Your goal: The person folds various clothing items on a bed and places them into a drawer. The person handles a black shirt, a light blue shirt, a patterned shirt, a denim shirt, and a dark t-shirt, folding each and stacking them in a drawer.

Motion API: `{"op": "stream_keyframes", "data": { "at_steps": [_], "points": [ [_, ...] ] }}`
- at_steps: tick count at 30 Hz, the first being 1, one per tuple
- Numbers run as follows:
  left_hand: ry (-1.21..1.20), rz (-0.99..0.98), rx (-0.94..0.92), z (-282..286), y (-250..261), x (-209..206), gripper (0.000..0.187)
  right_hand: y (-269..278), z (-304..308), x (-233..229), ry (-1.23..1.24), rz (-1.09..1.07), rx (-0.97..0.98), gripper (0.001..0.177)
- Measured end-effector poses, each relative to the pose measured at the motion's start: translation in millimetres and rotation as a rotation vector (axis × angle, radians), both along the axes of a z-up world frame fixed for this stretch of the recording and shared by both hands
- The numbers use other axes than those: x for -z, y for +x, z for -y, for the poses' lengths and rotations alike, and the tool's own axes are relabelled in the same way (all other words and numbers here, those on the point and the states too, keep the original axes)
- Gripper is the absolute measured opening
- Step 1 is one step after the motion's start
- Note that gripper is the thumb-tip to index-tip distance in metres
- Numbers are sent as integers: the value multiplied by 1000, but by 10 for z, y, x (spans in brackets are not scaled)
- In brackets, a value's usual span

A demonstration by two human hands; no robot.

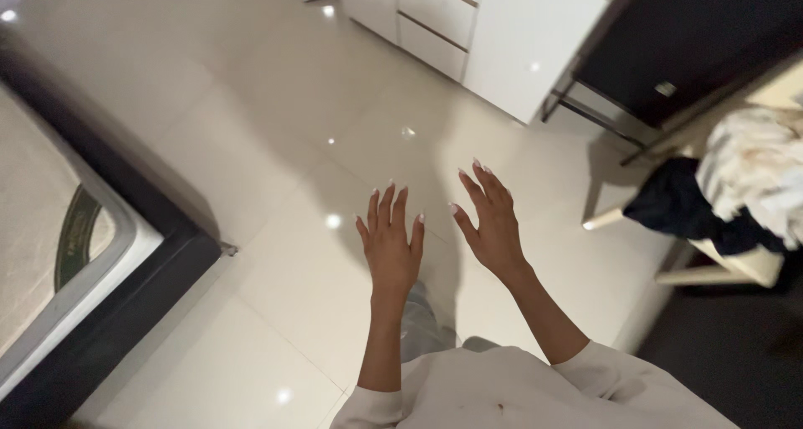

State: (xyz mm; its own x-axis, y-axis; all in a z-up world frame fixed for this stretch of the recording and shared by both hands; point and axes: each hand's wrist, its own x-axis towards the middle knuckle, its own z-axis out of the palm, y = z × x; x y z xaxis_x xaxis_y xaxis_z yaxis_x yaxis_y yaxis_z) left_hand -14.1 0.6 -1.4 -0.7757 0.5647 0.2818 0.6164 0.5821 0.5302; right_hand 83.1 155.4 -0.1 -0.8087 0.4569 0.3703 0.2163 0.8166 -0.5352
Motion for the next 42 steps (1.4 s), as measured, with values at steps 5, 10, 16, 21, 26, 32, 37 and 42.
{"op": "stream_keyframes", "data": {
  "at_steps": [5,10,16,21,26,32,37,42],
  "points": [
    [7,18,-119,36,-816,55,47,-985,-108,55,-20,55,-72,51],
    [7,-9,-199,15,-1654,-31,48,-1941,-163,-57,-43,99,-155,51],
    [10,-61,-276,80,-2567,-222,48,-3078,-114,-185,-45,38,-264,52],
    [31,-66,-340,96,-3196,-231,47,-3871,-61,-105,0,21,-369,55],
    [21,-67,-427,93,-3874,-197,47,-4710,-91,-9,-15,54,-455,54],
    [27,-38,-526,-34,-4842,-126,47,-5857,-259,59,11,17,-568,54],
    [55,-16,-614,-214,-5699,-239,48,-6860,-444,-115,57,7,-665,54],
    [69,29,-701,-269,-6441,-298,48,-7777,-493,-208,107,-10,-750,55]
  ]
}}
